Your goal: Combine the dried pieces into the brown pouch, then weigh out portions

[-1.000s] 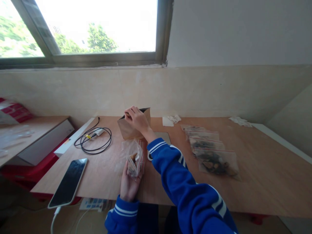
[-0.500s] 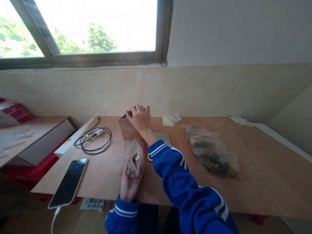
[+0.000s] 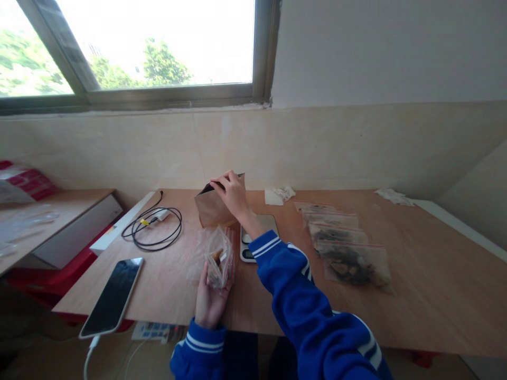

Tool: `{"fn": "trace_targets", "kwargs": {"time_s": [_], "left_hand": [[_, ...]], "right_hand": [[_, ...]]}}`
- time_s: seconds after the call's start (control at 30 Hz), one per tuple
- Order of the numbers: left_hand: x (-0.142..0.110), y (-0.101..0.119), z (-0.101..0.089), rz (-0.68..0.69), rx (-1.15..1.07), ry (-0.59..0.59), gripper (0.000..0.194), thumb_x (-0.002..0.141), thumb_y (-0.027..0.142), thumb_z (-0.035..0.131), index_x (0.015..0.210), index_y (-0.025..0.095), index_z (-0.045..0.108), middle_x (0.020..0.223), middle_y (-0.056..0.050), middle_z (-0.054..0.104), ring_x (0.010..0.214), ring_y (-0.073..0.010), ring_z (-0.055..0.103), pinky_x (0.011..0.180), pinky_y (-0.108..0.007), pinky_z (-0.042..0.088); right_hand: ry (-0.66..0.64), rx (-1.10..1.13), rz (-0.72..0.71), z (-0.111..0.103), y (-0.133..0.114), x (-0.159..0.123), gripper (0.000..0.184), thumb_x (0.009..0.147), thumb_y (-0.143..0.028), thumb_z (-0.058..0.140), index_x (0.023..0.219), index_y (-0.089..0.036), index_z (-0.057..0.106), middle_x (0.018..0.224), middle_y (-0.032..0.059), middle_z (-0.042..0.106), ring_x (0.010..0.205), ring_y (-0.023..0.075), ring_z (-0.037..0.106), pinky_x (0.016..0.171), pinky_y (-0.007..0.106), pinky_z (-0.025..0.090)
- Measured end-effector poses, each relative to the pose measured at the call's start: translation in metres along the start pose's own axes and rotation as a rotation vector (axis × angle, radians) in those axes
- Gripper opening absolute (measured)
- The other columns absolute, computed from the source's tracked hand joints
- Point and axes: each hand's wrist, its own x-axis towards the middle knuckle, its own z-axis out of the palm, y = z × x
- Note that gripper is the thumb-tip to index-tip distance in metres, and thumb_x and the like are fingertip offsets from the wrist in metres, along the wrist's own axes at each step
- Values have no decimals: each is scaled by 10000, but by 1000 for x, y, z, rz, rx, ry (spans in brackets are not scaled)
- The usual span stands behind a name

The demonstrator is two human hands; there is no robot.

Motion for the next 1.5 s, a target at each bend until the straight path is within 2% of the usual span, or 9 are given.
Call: {"fn": "trace_targets", "kwargs": {"time_s": [0.2,0.37,0.47,0.57,0.7,0.8,0.9,1.1,1.5], "left_hand": [[-2,0,3,-8,13,-8,365,933,271,411,1257,155,531,1140,-109,666,1076,-218,613,883,-320,524],[-3,0,6,2,27,-10,352,934,264,409,1222,127,557,1135,-120,667,1086,-218,607,900,-319,513],[-4,0,8,-1,18,-9,362,938,263,396,1252,147,534,1131,-110,670,1087,-210,607,907,-321,507],[-5,0,7,4,24,-15,392,935,296,401,1291,163,499,1158,-107,658,1106,-211,595,911,-321,498],[-4,0,4,-6,12,-9,456,924,388,395,1321,176,468,1155,-101,658,1088,-211,603,900,-331,494],[-2,0,1,-34,-3,-3,451,922,384,386,1311,175,478,1163,-89,653,1088,-205,597,913,-337,476],[-3,0,1,-53,3,-12,428,905,367,416,1266,163,521,1137,-91,659,1043,-208,610,876,-338,477],[-8,-1,4,-53,30,-29,306,845,186,477,1111,164,627,914,-57,705,818,-169,644,694,-270,482],[-8,-5,12,67,149,-11,457,865,99,490,1285,281,496,1222,-21,615,1003,-115,619,820,-204,488]], "right_hand": [[153,-128,108,-9,-6,-9,206,854,-391,559,954,-212,582,971,73,575,959,247,507,886,408,346],[99,-229,124,-12,2,-11,261,867,-440,522,799,-216,637,920,75,575,941,267,494,885,454,306],[98,-118,127,-18,0,-12,317,900,-439,456,795,-215,654,935,77,570,956,254,494,912,451,308],[130,206,183,-34,-15,-19,342,923,-430,397,824,-223,651,881,51,582,909,206,520,865,368,378],[-39,689,391,-62,-38,-39,285,853,-462,520,803,-217,658,674,-14,578,635,131,518,618,243,409],[-194,795,516,-76,-44,-59,253,814,-425,585,746,-197,671,629,-21,589,586,115,516,578,222,406],[-412,702,527,-76,-39,-80,204,830,-347,570,770,-192,688,673,-9,630,618,129,550,600,237,429],[-361,549,446,-61,-30,-108,97,775,-234,626,837,-234,701,866,7,659,723,144,582,683,252,453],[-722,465,353,-62,-24,-127,323,858,-426,526,1054,-196,638,1067,72,618,1018,233,565,931,382,424]]}}
